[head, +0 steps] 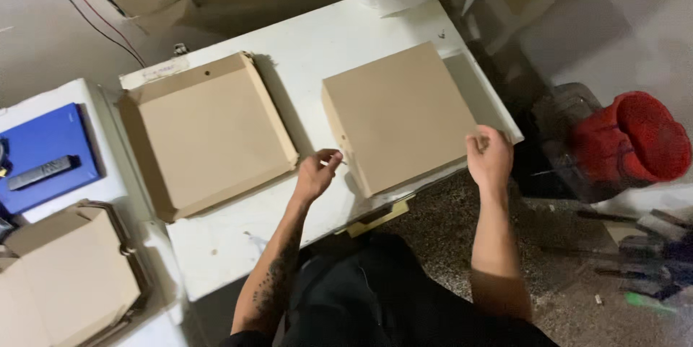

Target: The person assembles flat cardboard boxes by folding the side flaps and tucking the tabs into slots to form the box shape. The person repeats this process for multiple boxes, stacking the finished ones on the table.

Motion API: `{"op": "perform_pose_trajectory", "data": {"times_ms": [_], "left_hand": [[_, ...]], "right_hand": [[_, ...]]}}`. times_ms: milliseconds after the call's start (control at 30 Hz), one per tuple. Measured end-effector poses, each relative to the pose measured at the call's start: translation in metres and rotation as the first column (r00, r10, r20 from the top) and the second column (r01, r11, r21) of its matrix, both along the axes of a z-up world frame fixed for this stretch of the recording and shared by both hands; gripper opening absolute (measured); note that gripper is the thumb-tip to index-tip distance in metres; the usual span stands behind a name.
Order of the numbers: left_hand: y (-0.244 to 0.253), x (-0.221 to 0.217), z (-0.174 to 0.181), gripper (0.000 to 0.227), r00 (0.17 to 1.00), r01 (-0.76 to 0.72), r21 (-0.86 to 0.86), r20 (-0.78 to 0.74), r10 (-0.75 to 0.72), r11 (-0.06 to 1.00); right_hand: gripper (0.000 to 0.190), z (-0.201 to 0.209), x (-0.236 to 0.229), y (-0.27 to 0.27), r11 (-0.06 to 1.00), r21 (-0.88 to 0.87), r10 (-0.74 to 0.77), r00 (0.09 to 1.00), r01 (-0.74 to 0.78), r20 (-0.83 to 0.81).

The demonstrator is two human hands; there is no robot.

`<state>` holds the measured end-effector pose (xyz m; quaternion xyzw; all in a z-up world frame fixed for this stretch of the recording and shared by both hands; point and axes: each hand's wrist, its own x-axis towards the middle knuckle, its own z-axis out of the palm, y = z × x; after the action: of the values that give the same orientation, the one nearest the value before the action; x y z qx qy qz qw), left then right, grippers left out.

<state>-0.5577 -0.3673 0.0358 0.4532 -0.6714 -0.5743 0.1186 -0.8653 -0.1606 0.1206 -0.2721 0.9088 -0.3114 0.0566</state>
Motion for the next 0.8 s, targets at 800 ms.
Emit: {"op": "perform_pose_trajectory", "data": {"times_ms": [800], "left_hand": [[0.05,-0.074,0.033,0.053,0.854,-0.5,0.128,-0.092,0.512,0.856]], "right_hand": [[0.057,-0.04,-0.1,-0.007,0.958,-0.272,0.232,0.793,-0.087,0.564]]}}
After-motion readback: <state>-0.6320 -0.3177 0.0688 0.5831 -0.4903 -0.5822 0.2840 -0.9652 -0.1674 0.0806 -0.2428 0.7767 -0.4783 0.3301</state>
